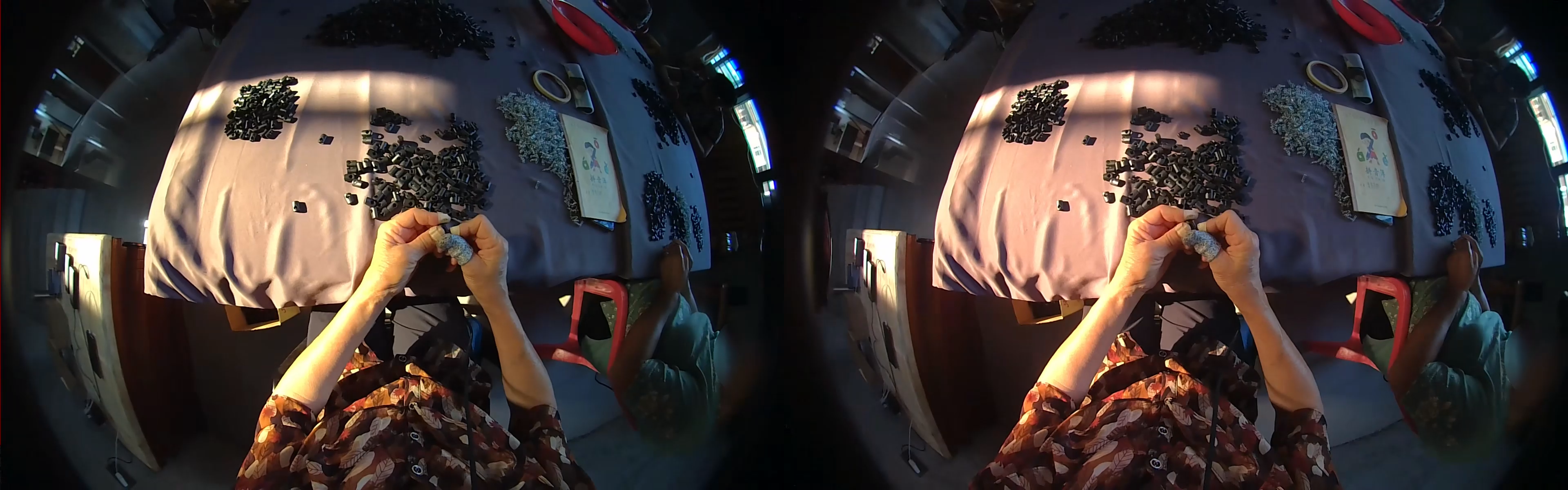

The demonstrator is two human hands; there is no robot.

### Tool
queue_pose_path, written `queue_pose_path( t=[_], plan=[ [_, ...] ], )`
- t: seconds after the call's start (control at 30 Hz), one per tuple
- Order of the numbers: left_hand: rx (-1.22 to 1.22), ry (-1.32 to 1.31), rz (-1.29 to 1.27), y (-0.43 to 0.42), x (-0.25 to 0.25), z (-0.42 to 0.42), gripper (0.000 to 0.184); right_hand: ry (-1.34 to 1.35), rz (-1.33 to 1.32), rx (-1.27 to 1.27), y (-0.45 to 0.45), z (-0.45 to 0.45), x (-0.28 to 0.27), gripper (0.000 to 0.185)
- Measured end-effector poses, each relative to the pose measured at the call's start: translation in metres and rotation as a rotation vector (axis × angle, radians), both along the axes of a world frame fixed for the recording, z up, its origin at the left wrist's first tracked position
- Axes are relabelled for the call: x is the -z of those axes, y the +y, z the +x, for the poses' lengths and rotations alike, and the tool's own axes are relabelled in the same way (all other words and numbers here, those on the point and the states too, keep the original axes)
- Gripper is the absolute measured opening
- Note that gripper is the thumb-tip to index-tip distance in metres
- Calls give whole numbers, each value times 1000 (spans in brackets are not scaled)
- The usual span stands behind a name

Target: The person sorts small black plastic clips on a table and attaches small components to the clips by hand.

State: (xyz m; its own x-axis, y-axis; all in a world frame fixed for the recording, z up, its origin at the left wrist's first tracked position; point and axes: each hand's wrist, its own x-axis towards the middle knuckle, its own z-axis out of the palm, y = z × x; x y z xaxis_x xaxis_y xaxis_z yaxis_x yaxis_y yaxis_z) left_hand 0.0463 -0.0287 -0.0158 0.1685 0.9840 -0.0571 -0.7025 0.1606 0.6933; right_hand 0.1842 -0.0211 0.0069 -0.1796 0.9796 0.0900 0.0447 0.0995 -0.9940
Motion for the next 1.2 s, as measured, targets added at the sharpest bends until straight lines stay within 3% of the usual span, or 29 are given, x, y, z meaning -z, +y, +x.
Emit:
queue_pose_path(
  t=[0.23, 0.43, 0.73, 1.03, 1.2],
  plan=[
    [-16, 213, 102, -2, -1, -1, 13, -33, -5, -48, -2, 5, -4, 15],
    [33, 172, 98, -3, -6, -2, 10, -85, -19, -46, -6, 4, -8, 16],
    [-108, 395, 234, -4, -8, 4, 5, -142, 76, -18, -6, 6, -4, 15],
    [3, 172, 75, -3, -5, 1, 10, -34, 12, -6, -7, 2, -10, 16],
    [-1, 230, 114, -4, -2, -1, 10, -48, 0, -12, -7, 2, -9, 18]
  ],
)
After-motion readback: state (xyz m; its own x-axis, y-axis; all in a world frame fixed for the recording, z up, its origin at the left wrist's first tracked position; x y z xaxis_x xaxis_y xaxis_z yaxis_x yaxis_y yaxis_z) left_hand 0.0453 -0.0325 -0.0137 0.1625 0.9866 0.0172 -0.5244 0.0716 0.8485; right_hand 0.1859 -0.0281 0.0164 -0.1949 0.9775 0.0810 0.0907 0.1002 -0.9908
